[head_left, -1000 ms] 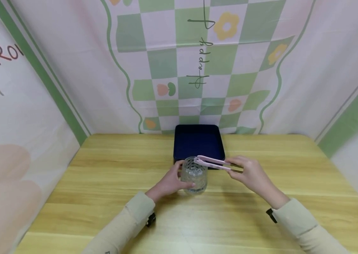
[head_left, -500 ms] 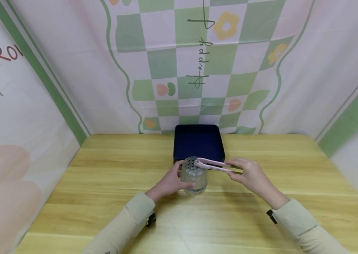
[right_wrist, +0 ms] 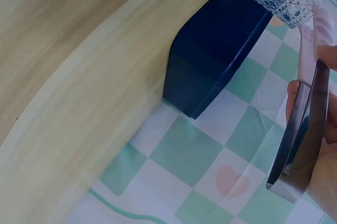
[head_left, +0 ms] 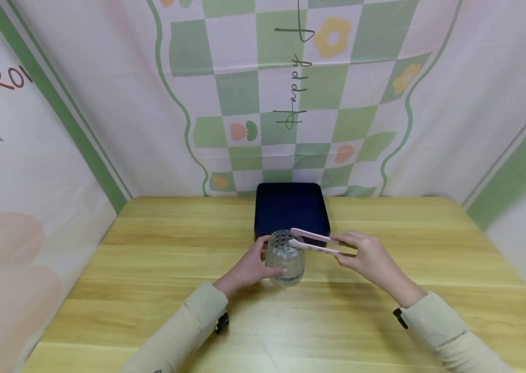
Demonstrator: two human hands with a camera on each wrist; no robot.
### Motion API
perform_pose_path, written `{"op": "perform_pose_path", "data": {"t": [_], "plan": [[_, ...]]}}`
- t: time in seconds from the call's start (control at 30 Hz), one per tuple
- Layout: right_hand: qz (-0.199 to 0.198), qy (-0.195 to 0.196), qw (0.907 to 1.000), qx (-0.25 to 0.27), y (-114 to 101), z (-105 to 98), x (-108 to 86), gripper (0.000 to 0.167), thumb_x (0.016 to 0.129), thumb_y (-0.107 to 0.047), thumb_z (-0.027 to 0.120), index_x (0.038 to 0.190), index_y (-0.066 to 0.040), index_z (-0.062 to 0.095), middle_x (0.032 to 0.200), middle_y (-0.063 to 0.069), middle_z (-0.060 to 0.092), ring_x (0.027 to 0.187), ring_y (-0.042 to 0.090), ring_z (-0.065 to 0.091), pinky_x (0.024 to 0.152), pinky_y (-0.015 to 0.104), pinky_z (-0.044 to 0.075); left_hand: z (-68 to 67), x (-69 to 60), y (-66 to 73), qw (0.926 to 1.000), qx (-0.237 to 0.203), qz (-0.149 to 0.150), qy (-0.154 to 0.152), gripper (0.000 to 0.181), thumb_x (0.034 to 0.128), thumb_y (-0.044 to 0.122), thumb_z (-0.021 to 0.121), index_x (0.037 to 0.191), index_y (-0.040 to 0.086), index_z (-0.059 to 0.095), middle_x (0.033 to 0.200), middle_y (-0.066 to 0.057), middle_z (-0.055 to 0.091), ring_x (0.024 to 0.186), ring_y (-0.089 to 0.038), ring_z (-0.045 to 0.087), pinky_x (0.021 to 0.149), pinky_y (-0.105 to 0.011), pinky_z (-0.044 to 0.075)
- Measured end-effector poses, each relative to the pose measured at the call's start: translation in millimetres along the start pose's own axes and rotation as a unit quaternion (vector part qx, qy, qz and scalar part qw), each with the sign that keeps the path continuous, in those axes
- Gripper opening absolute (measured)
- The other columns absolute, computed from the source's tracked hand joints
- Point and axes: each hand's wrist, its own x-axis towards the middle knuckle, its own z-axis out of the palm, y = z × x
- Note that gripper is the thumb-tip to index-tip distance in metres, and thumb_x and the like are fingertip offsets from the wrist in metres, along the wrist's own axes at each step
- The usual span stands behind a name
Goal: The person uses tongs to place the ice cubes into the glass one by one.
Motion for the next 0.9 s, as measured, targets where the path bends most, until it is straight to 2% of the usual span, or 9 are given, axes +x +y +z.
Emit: {"op": "perform_pose_path", "data": {"t": [0.47,0.9], "plan": [[0.010,0.002,1.0000,0.002,-1.0,0.4,-1.2,0.037,0.065,0.001,0.081,0.101,-0.001,0.071,0.096,0.012,0.073,0.085,0.029,0.070,0.071,0.042,0.058,0.4,-1.3,1.3,1.0000,-0.005,-0.002,0.004,0.091,0.0779,0.029,0.080,0.148,0.012,0.025,0.142,-0.014,0.042,0.126,-0.035,0.048,0.098,-0.049,0.048],[0.037,-0.008,0.9992,0.009,-2.6,-0.6,-0.9,0.036,0.069,0.000,0.080,0.104,0.000,0.070,0.097,0.013,0.072,0.088,0.031,0.069,0.074,0.044,0.057,-0.3,-2.5,1.6,1.0000,-0.008,0.002,0.003,0.092,0.0778,0.029,0.080,0.149,0.012,0.024,0.144,-0.014,0.041,0.128,-0.036,0.047,0.099,-0.049,0.047]]}}
